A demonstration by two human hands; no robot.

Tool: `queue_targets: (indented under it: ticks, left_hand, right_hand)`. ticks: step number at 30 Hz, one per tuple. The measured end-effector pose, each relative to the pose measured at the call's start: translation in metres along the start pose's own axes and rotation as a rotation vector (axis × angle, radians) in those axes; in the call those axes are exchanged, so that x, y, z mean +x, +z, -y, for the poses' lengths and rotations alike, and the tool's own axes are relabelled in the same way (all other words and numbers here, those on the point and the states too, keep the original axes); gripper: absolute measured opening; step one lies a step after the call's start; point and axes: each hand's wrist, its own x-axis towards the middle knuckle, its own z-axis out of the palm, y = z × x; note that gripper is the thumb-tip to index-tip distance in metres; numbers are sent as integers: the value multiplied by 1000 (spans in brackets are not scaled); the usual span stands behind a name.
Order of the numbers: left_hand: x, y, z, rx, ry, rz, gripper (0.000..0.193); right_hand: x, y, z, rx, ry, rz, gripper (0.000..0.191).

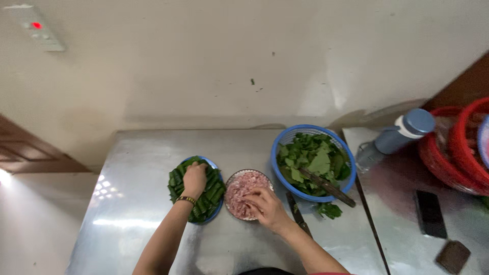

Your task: The person places minced meat onto a large green leaf, folds the leaf over the meat, rolls it into a cylinder, and sets the finished roll on a plate with other rolled wraps. They repeat this cycle, taking new leaves from a blue basket and adding meat from a bowl.

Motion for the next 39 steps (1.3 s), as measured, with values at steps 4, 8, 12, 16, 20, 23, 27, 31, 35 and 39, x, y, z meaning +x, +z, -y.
queue_targets:
  ticks: [4,8,12,16,20,23,27,31,35,39]
  left_hand:
    - [-16,2,-3,58,88,-126,27]
    - [-22,13,-7,117,185,-232,39]
    - [-22,22,2,141,179,-84,50]
    - [-21,23,11,182,174,-32,50]
    - [-20,23,9,155,148,-56,55]
    - [-19,21,2,26,134,-187,55]
    - [-14,25,-18,-114,193,-262,50]
    - [-13,33,-40,-249,262,-251,45]
    - [-14,36,-65,-502,255,-152,37]
    - [-18,34,-97,-672,165,2,39]
  right_hand:
    - [-2,-3,-2,15,-61,-27,30]
    - [-2,-4,-4,-8,-42,-25,29]
    - [1,-9,-15,-99,-91,-61,28]
    - [20,-48,-52,-226,288,-139,27]
    - [45,-125,-106,-636,685,-187,29]
    - [52,-154,-128,-718,1050,55,58]
    - [58,-159,-133,-513,1106,28,62]
    - [52,-158,-129,-431,791,-298,38]
    - [47,-167,-129,-358,722,-317,22]
    - [51,-174,-131,161,553,-391,23]
